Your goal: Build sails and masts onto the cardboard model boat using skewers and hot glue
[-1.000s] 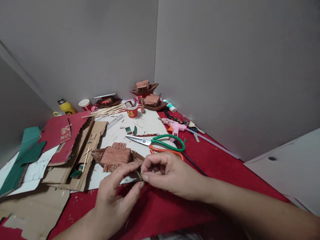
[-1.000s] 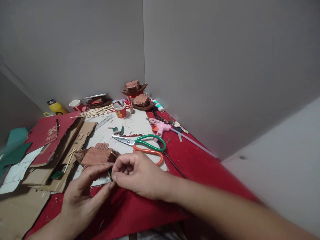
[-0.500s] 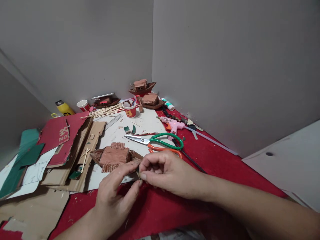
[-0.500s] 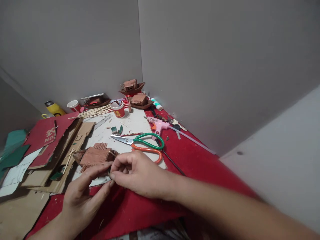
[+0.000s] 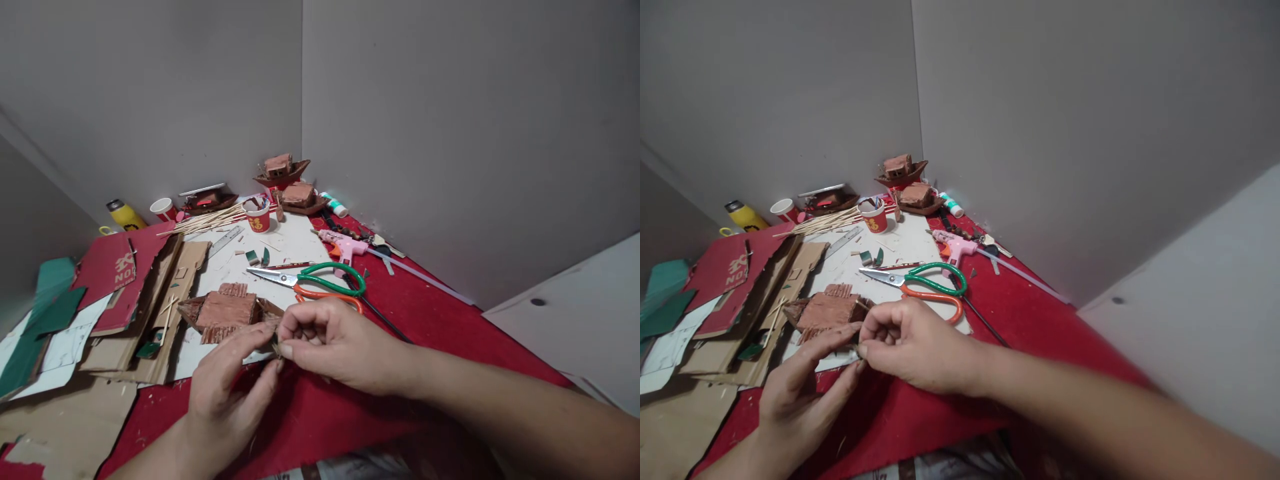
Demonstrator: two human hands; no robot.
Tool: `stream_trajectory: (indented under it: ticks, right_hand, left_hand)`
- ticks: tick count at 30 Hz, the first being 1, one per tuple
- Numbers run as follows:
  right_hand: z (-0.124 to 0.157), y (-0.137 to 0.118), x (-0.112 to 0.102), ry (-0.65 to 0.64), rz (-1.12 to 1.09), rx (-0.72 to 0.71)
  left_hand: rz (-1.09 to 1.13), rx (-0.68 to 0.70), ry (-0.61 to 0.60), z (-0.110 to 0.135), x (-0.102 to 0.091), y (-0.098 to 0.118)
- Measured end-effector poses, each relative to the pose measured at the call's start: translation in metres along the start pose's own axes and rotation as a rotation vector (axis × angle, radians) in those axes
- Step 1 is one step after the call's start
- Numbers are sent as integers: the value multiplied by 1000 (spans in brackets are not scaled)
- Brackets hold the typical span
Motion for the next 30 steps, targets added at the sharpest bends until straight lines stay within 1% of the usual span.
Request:
stream_trajectory:
  ticks: [3,8,11,15,17,19,22,24,26,28,30]
  right_hand:
    - [0,0,1,11,30,-41]
    - [2,0,0,31,96,-122]
    - [3,0,-1,37,153,-148]
    - [4,0,0,71,235,-238]
    - [3,1,1,82,212,-235]
    - [1,3,2,69,117,-166]
    - [-1,3,3,22,-36,-51]
    - [-1,0,2,24,-73,-33]
    - [0,-2,-1,80,-36,-70]
    - [2,-5,-4,161,61,-148]
    - [4,-6,-4,214,177,-245]
  left_hand:
    - [-7,12,14,1,0,0]
    - [-36,50,5,-1,-1,4]
    - [-52,73,-20,-4,-2,6]
    - [-42,123,-71,-8,1,8]
    - [-15,115,-61,-8,2,8]
    - [45,25,-24,-6,4,6]
    - [285,-248,27,-2,9,-1]
    - [466,-396,36,-1,11,-4]
    - [529,-479,40,-2,9,-7]
    - [472,-524,52,-4,2,-9]
    - [385,-528,44,-6,-4,-10]
Point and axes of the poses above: each hand's wrist, its own z-axis away from the middle knuckle, its own x-axis out of the palm, y = z × x, the point moved 5 cm from there along -z, towards the middle knuckle, and after that the axes turned 10 degrees about x, right-handed, at the moved point
